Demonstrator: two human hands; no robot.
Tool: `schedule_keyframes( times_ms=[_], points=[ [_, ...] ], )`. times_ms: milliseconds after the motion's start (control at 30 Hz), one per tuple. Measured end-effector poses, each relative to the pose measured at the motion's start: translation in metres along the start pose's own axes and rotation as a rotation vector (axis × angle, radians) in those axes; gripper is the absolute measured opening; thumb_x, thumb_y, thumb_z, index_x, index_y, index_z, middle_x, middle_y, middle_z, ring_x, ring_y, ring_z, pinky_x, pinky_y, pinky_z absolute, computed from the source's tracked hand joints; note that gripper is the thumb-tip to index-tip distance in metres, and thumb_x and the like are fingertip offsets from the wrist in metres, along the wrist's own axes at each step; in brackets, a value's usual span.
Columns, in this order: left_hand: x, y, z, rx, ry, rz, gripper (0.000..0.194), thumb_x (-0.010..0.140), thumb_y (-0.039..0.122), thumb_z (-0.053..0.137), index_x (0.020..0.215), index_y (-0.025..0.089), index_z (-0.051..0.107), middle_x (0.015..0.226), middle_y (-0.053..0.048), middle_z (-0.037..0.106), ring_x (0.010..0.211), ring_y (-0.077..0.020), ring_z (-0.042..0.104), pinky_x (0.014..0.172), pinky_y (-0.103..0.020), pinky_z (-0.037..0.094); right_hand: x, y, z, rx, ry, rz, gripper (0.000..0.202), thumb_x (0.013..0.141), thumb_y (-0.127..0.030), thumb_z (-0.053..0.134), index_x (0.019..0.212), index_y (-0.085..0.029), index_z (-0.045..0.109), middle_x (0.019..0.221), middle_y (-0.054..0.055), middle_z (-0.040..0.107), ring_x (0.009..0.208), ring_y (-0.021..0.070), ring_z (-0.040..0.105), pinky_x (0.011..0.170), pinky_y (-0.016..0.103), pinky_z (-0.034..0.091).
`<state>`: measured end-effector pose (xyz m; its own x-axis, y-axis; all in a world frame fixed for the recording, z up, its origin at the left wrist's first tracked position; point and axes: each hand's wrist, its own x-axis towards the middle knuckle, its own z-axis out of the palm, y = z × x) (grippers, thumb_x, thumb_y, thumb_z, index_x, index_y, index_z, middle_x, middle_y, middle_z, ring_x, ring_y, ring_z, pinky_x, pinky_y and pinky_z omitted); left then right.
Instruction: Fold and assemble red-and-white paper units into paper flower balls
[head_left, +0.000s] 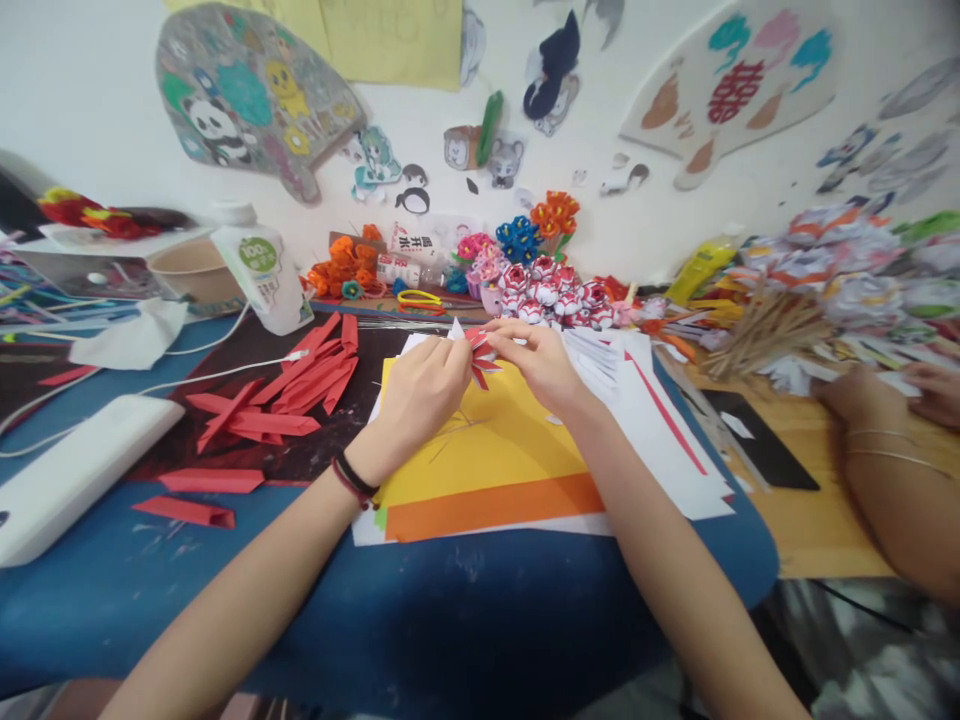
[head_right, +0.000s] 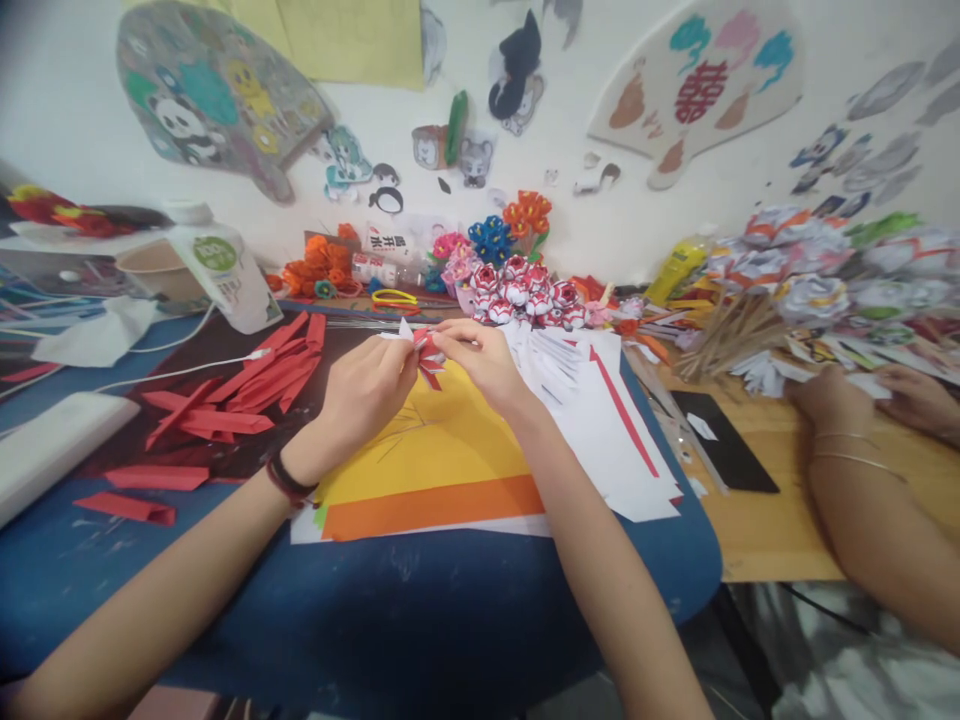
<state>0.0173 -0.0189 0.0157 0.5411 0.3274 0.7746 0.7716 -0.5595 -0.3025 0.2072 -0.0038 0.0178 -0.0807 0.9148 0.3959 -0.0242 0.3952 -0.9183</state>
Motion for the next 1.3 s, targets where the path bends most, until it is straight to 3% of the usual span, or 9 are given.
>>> schedule_keyframes(
  times_ms=[200,367,567,833,967,1100,1300],
  points=[
    [-0.0011,0.0014,0.0009,-0.013,-0.049,-0.003,0.019,0.103,0.015,0.050,0.085,0.018,0.057,0.074,-0.004,0.064,0.070,-0.0192,0.059,0.064,-0.033,0.040,-0.0033,-0.0080,0.0032,-0.017,-0.004,0.060,0.031,0.075,-0.051,0.085,0.078,-0.021,0.078,0.099,0.006,0.074,0.096,0.0210,0.067,0.093,0.036,0.054],
    [-0.0013,0.0014,0.0017,-0.018,-0.033,0.006,0.022,0.104,0.016,0.049,0.084,0.018,0.057,0.071,-0.003,0.062,0.068,-0.0187,0.057,0.063,-0.033,0.039,-0.0046,-0.0094,0.0054,0.025,0.021,0.092,0.028,0.073,-0.047,0.086,0.082,-0.021,0.079,0.099,0.006,0.075,0.096,0.0211,0.067,0.095,0.036,0.052],
    [-0.0009,0.0024,0.0031,-0.033,-0.029,0.009,0.024,0.104,0.016,0.047,0.083,0.018,0.058,0.070,-0.003,0.061,0.067,-0.0187,0.057,0.062,-0.033,0.038,-0.0031,-0.0067,0.0022,0.063,0.110,0.085,0.026,0.062,-0.040,0.092,0.066,-0.021,0.076,0.101,0.006,0.073,0.099,0.0219,0.067,0.097,0.039,0.051],
    [-0.0011,0.0034,0.0037,-0.023,-0.020,0.011,0.022,0.105,0.018,0.048,0.086,0.018,0.060,0.069,-0.003,0.061,0.068,-0.0191,0.058,0.063,-0.034,0.036,-0.0027,-0.0092,0.0020,0.039,0.114,0.060,0.024,0.061,-0.038,0.091,0.061,-0.021,0.074,0.090,0.004,0.071,0.092,0.0195,0.065,0.096,0.038,0.049],
    [-0.0010,0.0037,0.0031,-0.002,0.011,0.011,0.023,0.104,0.018,0.050,0.083,0.018,0.059,0.067,-0.002,0.060,0.067,-0.0185,0.056,0.063,-0.034,0.035,-0.0022,-0.0076,-0.0012,0.048,0.113,0.139,0.028,0.060,-0.041,0.092,0.068,-0.020,0.075,0.080,0.002,0.070,0.079,0.0165,0.062,0.083,0.034,0.051],
    [-0.0017,0.0037,0.0033,-0.003,0.038,0.027,0.019,0.102,0.018,0.053,0.085,0.018,0.060,0.069,-0.002,0.060,0.068,-0.0186,0.056,0.064,-0.034,0.035,-0.0022,-0.0061,-0.0039,0.108,0.033,0.243,0.031,0.065,-0.045,0.090,0.079,-0.019,0.079,0.085,0.003,0.073,0.080,0.0166,0.064,0.083,0.033,0.053],
    [-0.0006,0.0037,0.0029,-0.022,0.053,0.014,0.021,0.102,0.016,0.052,0.083,0.019,0.058,0.069,-0.002,0.061,0.066,-0.0192,0.056,0.063,-0.035,0.035,-0.0018,-0.0072,-0.0001,0.047,0.116,0.104,0.022,0.067,-0.038,0.088,0.072,-0.021,0.075,0.084,0.002,0.069,0.085,0.0174,0.063,0.081,0.032,0.051]
  ],
)
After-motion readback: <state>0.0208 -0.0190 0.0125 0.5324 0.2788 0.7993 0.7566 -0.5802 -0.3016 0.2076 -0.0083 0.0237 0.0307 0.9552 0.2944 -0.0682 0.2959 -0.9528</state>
